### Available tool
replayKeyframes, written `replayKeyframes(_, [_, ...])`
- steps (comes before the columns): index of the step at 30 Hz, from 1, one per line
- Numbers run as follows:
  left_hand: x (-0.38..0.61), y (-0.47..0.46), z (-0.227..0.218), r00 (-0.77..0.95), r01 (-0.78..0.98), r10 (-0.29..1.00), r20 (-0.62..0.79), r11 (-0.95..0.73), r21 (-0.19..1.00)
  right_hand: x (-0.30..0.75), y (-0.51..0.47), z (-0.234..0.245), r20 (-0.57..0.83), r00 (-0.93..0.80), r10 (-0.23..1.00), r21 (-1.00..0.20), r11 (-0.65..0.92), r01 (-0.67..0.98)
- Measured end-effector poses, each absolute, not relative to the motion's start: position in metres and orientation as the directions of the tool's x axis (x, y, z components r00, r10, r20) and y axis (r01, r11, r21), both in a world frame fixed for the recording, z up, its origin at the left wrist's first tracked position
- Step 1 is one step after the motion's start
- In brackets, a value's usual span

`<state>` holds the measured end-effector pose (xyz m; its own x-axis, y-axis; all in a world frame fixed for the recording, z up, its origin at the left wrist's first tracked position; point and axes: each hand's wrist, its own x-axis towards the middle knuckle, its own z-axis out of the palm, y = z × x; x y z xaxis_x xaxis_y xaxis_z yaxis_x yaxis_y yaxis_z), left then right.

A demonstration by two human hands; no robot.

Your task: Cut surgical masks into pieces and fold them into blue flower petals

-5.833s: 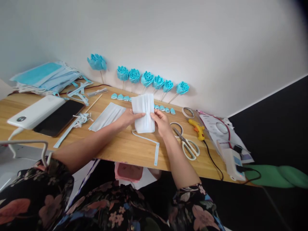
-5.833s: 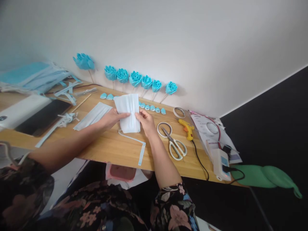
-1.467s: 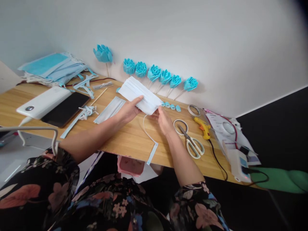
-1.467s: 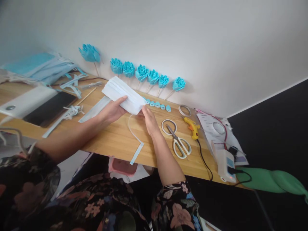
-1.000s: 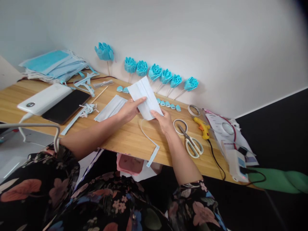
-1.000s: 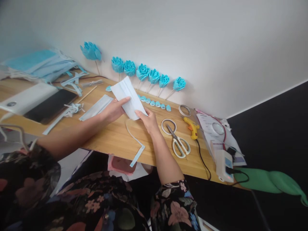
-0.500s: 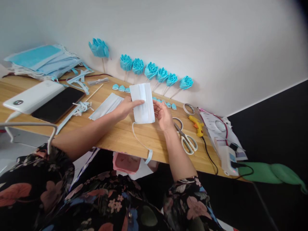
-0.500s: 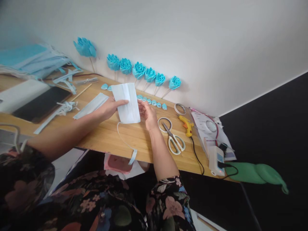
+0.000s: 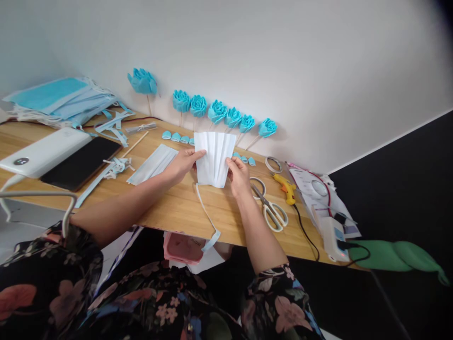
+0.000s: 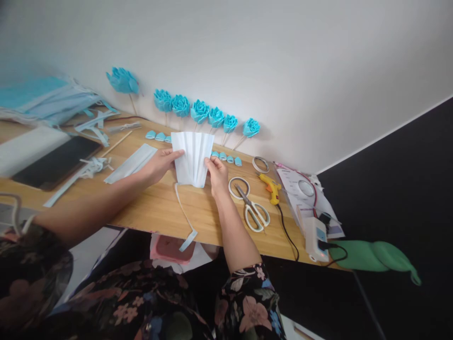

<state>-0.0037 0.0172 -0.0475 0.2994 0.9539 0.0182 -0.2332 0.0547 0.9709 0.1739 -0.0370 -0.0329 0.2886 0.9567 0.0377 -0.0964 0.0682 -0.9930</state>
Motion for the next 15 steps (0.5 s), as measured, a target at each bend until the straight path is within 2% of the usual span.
replayKeyframes(5, [-0.003, 0.015, -0.045, 0.287, -0.311, 0.957, 0.037, 0.056, 0.949, 0.174, -0.037, -0.035, 0.036, 0.301, 0.953, -0.989, 0.076, -0.123])
replayKeyframes(11, [-0.005, 0.015, -0.038, 0.247, -0.255, 0.969, 0.005, 0.06, 0.965, 0.174, -0.034, -0.036, 0.02, 0.388, 0.921, -0.967, 0.116, -0.227])
replayKeyframes(15, [-0.005, 0.014, -0.035, 0.252, -0.258, 0.968, 0.011, 0.056, 0.965, 0.175, -0.032, -0.039, 0.03, 0.399, 0.916, -0.962, 0.135, -0.238])
